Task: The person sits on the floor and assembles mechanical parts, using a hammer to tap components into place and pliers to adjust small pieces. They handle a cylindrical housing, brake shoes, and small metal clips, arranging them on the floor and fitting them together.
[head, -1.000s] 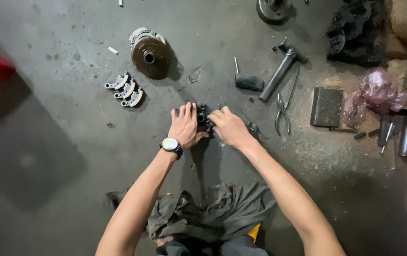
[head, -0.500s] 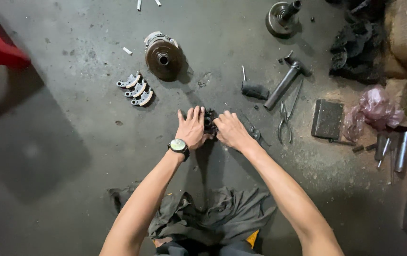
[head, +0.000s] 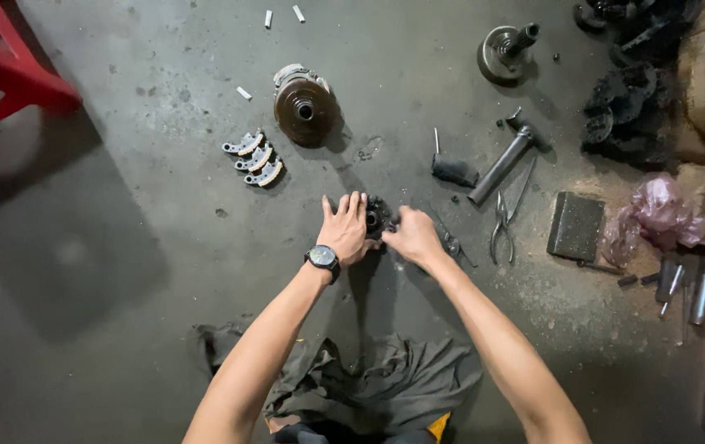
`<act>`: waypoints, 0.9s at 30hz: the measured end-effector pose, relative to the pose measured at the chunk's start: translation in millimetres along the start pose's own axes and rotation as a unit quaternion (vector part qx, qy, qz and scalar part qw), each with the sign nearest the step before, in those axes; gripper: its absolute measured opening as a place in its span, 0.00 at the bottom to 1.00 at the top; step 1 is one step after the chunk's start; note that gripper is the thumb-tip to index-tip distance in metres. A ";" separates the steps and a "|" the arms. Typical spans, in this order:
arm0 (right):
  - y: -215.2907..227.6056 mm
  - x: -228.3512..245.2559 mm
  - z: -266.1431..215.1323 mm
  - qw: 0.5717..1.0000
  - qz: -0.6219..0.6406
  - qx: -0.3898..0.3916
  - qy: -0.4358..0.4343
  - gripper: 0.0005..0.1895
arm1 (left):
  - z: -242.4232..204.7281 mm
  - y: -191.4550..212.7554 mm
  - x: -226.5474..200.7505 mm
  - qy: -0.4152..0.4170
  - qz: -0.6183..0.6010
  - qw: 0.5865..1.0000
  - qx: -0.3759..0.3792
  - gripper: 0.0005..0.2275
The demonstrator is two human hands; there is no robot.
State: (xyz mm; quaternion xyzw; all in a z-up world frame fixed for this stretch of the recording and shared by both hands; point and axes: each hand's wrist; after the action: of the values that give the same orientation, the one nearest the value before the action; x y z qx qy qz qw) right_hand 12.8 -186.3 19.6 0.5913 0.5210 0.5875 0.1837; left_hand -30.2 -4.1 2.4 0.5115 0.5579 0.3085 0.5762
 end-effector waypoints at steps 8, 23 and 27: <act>-20.7 -34.8 11.5 0.914 0.373 -0.085 -0.136 0.18 | -2.0 26.0 -10.4 -0.009 -0.086 0.994 -0.064 0.43; -20.3 -33.8 62.1 0.848 0.516 0.003 -0.121 0.10 | 14.6 -7.3 44.6 0.260 -0.318 0.887 -0.212 0.11; -24.2 -41.0 106.5 0.987 0.107 -0.118 -0.006 0.12 | 19.5 -16.7 83.5 0.237 -0.131 0.949 -0.161 0.10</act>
State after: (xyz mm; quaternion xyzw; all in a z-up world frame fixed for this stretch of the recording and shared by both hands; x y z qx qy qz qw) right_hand 107.1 -168.9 -46.9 0.6211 0.3804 0.6580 0.1912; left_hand 0.5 63.7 -43.4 0.2459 0.6834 0.4282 0.5377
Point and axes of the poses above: each hand's wrist, its own z-axis towards the middle knuckle, its own y-axis out of the back of the hand, x = y × z, and after that the axes turned 3 degrees about -x, right-handed
